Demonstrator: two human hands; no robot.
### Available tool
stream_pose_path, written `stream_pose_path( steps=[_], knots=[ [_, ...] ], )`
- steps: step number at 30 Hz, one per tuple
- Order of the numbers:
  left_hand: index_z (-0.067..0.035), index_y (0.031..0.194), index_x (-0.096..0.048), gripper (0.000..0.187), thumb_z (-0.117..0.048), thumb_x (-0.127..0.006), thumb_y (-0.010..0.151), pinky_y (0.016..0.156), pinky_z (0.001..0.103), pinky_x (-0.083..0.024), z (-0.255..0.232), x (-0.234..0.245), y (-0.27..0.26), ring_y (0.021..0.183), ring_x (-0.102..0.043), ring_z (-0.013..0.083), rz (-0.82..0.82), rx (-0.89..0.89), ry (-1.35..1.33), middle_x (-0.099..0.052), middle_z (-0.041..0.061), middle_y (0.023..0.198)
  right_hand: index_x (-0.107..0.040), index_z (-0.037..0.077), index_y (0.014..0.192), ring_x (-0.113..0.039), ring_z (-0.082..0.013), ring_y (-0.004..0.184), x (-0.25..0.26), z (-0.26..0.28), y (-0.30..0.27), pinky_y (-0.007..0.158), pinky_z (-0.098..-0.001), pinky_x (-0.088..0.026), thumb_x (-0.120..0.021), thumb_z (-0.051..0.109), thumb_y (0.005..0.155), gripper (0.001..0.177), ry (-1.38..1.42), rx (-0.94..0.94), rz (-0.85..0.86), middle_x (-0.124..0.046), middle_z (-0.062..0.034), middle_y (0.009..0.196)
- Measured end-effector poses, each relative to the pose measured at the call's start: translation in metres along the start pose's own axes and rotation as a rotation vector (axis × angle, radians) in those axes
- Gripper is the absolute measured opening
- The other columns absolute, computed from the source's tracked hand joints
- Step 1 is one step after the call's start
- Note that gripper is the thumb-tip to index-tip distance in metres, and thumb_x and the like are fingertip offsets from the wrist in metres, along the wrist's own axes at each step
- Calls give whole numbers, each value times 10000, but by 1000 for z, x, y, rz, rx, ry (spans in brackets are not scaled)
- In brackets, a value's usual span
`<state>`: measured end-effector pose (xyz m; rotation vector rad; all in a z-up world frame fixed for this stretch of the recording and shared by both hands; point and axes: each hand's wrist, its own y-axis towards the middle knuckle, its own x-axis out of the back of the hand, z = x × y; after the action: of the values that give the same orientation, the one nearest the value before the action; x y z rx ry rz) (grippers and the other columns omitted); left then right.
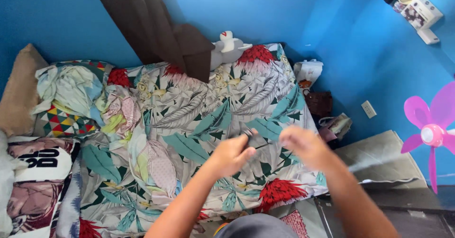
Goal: Assembling a small pink clip-on fan and tidying up the bed
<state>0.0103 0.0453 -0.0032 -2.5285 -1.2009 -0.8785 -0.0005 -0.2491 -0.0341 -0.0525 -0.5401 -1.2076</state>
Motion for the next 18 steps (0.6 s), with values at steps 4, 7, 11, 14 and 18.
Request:
stream_pose_path(
  steps=[4,7,11,14,18],
  knots=[
    [-43,1242,-574,650,-586,-260,1070,707,479,-507,-26,-32,-7,716,-632,352,36,-147,-472,-616,124,716,-723,98,1058,-648,-153,880,-3,-5,37,911,-330,-522,-582,76,1031,145,-96,76,-113,-696,-31,960],
    [-136,897,-579,612,-611,-219,1036,588,283,-414,-43,-34,7,542,-452,151,-14,-374,-745,-452,-73,592,-720,20,1029,-636,-257,1003,-54,-53,45,986,-407,-500,-724,-3,904,127,249,54,-194,-693,-142,1017],
    [49,1574,-195,885,-659,-192,1044,628,228,-377,10,-60,37,642,-461,94,-128,-524,-1019,-493,8,773,-691,46,921,-611,-203,841,-124,-41,25,839,-361,-505,-648,85,958,69,230,-85,-91,-654,-84,844],
    [53,1603,-98,876,-636,-219,1075,680,249,-413,39,-48,47,700,-508,129,-217,-458,-888,-507,54,861,-666,68,828,-589,-156,702,-161,-38,-3,714,-322,-508,-583,161,1004,216,221,-209,-15,-621,-34,696],
    [-95,1649,-56,951,-720,-218,951,849,415,-497,35,0,27,964,-683,278,-240,12,-93,-664,45,1163,-555,104,957,-532,-175,790,-117,61,-1,774,-302,-438,-438,230,1065,203,71,-213,327,-579,-13,843]
  ],
)
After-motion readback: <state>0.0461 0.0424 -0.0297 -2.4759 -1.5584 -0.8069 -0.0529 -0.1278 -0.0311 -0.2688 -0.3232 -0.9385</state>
